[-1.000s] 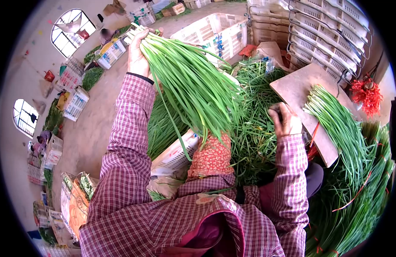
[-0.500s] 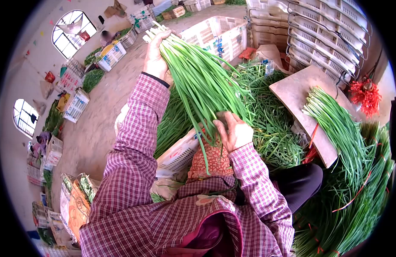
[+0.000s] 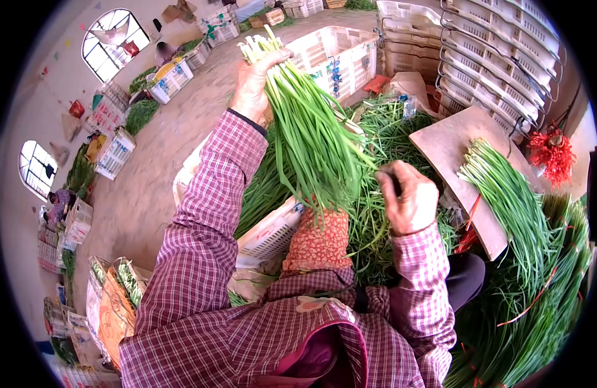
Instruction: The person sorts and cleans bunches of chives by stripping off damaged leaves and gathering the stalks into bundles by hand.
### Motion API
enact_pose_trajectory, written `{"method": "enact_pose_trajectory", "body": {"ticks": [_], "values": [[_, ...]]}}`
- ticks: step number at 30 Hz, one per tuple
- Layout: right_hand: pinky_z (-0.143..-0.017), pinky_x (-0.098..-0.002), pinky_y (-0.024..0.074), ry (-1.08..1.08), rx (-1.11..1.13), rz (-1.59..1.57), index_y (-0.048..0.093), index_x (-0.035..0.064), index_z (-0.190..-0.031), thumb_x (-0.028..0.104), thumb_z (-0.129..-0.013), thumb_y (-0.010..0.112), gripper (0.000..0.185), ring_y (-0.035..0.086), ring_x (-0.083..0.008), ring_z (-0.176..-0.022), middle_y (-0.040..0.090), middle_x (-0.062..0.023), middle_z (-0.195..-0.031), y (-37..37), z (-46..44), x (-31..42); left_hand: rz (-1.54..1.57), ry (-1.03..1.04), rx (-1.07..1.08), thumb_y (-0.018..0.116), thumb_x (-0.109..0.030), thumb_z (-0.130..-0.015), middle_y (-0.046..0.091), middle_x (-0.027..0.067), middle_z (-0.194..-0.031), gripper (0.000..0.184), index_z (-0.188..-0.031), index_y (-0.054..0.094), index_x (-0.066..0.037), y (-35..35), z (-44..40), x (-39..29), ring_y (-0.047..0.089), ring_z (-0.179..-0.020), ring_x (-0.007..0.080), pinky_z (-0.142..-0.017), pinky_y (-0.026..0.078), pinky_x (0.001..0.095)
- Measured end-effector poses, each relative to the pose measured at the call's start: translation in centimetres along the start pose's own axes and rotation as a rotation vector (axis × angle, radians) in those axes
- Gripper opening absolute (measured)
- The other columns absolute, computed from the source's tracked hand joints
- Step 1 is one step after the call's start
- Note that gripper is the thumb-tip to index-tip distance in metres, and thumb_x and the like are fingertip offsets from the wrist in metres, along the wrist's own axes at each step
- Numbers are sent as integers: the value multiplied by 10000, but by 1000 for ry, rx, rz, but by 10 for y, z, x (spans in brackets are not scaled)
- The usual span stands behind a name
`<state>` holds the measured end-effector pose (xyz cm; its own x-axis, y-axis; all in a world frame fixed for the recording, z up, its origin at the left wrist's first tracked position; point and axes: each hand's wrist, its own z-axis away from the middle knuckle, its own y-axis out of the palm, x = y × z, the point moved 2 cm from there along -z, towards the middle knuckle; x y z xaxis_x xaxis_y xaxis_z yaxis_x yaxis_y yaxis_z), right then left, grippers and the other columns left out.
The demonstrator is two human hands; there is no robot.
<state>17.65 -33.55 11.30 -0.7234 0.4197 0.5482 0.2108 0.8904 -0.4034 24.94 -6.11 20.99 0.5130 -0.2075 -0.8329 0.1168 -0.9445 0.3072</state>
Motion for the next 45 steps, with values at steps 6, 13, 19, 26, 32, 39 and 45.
{"method": "enact_pose_trajectory", "body": {"ticks": [6,13,19,26,32,39,45], "values": [[-465,-293,480,33,156,124,620,27,-750,31,-763,602,24,599,-198,-495,633,-104,-658,-62,-14,11,-307,169,71,692,-34,-720,641,71,-779,198,-894,608,10,9,-3,10,638,-643,148,-589,550,275],[-480,-264,448,67,145,143,616,7,-741,1,-754,615,14,555,-143,-487,615,-87,-622,-109,-20,8,-311,98,162,698,-46,-718,654,66,-796,196,-897,633,-3,43,8,11,643,-681,139,-618,541,272],[-555,-263,441,119,163,201,609,-16,-776,2,-750,611,32,556,-142,-558,598,-101,-626,-151,-34,10,-268,15,315,681,16,-711,654,83,-889,276,-978,611,13,62,18,8,647,-762,146,-689,544,278],[-559,-241,433,63,125,222,615,-16,-803,5,-788,601,30,534,-88,-570,599,-68,-634,-172,-39,-2,-166,-143,404,672,43,-710,652,94,-917,352,-1050,587,19,82,35,12,654,-762,170,-681,558,296],[-676,-320,487,-85,98,486,644,89,-878,177,-825,597,112,599,-230,-733,622,-55,-786,-123,-27,-9,-76,-214,360,683,38,-700,653,88,-892,324,-1012,602,11,93,39,17,655,-761,157,-658,560,294],[-626,-288,499,-79,-30,-113,563,32,-878,155,-782,662,184,623,-187,-666,620,-83,-757,-37,-42,22,-137,-151,381,668,44,-721,648,53,-849,300,-1005,604,-27,111,49,15,638,-701,131,-618,547,266],[-615,-310,493,-14,-67,-109,573,51,-900,123,-771,662,172,636,-234,-692,625,-88,-776,-12,-52,30,-93,-108,385,707,-25,-714,644,19,-815,206,-910,643,-34,113,53,17,613,-728,96,-652,500,234]]}}
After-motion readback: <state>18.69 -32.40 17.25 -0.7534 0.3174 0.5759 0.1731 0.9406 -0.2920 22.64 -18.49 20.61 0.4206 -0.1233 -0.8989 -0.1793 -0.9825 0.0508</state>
